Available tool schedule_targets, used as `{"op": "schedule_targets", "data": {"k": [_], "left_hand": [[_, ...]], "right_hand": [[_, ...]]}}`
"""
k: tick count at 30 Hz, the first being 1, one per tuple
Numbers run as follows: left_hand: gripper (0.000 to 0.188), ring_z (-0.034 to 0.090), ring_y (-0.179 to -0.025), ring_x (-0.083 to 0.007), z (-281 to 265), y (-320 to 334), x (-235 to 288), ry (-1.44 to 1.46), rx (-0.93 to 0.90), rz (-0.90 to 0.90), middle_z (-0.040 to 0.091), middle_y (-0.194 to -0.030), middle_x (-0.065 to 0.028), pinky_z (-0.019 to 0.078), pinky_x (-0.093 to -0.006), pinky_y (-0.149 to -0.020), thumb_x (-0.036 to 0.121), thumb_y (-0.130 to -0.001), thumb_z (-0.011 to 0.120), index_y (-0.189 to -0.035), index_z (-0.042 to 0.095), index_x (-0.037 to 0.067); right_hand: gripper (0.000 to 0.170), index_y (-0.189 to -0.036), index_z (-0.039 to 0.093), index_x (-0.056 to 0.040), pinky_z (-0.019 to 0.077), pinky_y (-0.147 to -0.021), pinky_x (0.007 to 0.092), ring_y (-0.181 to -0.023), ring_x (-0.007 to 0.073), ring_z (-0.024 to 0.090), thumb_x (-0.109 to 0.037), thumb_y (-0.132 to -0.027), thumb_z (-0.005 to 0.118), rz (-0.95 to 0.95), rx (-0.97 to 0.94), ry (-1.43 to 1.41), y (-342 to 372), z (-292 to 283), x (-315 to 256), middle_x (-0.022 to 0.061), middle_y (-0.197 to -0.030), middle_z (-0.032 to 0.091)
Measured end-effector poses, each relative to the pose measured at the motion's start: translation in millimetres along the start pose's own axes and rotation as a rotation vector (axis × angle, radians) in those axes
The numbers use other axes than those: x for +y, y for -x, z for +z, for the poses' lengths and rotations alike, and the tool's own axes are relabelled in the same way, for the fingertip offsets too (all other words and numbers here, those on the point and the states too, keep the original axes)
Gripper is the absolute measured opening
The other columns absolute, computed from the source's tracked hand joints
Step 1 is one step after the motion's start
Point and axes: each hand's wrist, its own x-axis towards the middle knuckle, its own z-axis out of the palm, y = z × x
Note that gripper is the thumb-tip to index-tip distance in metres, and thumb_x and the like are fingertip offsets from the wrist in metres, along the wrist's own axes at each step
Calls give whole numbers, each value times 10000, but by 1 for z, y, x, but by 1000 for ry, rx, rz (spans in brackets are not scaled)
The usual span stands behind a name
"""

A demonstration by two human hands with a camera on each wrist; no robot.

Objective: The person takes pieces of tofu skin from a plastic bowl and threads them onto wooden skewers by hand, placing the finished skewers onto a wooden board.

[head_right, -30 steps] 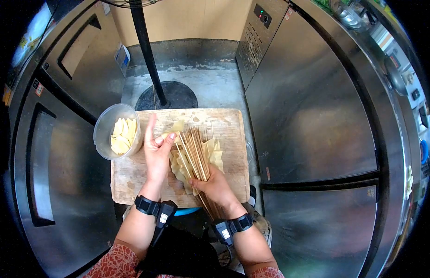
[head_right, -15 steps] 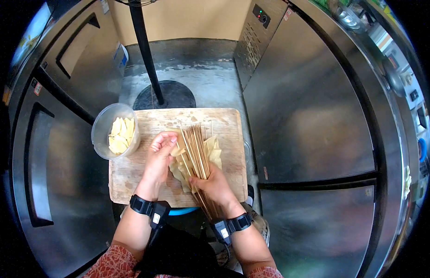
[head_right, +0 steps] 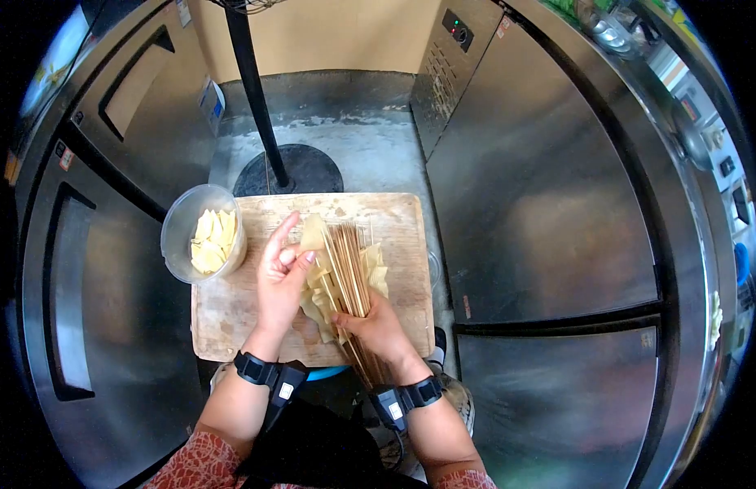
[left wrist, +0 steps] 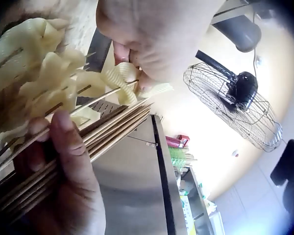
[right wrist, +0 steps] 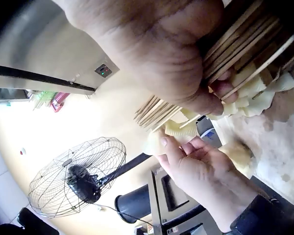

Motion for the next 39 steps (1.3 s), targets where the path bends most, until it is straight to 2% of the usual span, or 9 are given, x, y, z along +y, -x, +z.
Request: {"op": "schedule_targets", "data": {"k": [2,3,9,18,24,31,34,37,39], "left_hand": [[501,578,-859,-66,3,3,-3,-14,-22,-23,646,-991,-83,456,-191,-736,-47,-861,546,-1328,386,42],[393,572,-841,-59,3,3,-4,-20,-14,-25,642,-975,-70,453,-186,-731,-14,-863,567,-1239,459,24],[149,555,-789,-39,-6,-5,-14,84,155,65,627,-894,-30,442,-178,-686,33,-879,572,-1015,514,22],[239,554,-750,-36,-15,-8,-11,46,146,-48,633,-872,-27,437,-170,-627,68,-894,559,-1127,538,18],[169,563,-734,-45,-9,-2,-16,243,149,-332,640,-888,-27,439,-168,-617,139,-899,570,-995,632,15],[215,574,-760,-49,-14,-6,-7,275,210,-213,643,-926,-38,446,-162,-600,85,-883,575,-1095,588,52],[211,600,-828,-86,-12,-10,-4,283,224,-232,637,-993,-81,493,-207,-653,29,-877,555,-1087,583,19],[207,580,-830,-62,-16,-8,-11,195,161,-187,643,-983,-64,465,-186,-687,52,-884,562,-1084,590,8],[199,579,-842,-66,-14,-5,-9,67,111,-111,641,-987,-63,461,-187,-719,30,-886,549,-1078,590,-4]], "right_hand": [[352,-1087,542,-7,478,-692,217,-764,81,570,-23,-773,699,5,-1,-11,2,0,-4,4,-880,615],[355,-1088,542,-8,477,-694,216,-766,79,568,-24,-771,701,12,-8,-19,3,0,-7,3,-882,613],[363,-1089,545,-13,467,-712,209,-783,66,552,-37,-766,711,15,-49,57,7,2,-9,-6,-887,609],[381,-1106,532,-14,471,-721,213,-798,70,557,-26,-768,706,5,-90,28,6,2,-4,-6,-903,610],[378,-1108,532,-15,479,-712,222,-788,76,564,-26,-771,703,-22,-49,-9,3,4,-1,-3,-901,611],[375,-1102,533,-14,479,-708,220,-781,80,565,-28,-769,705,-32,-44,-4,4,7,-6,4,-890,612],[441,-1192,485,1,473,-789,233,-890,93,557,16,-787,661,34,-90,28,2,2,-3,17,-1005,603],[438,-1187,485,1,476,-779,234,-876,90,558,16,-786,662,18,-92,6,2,1,-1,16,-1000,605],[356,-1092,523,-9,481,-723,227,-799,92,572,0,-774,685,8,-60,-23,4,4,-5,12,-905,606]]}}
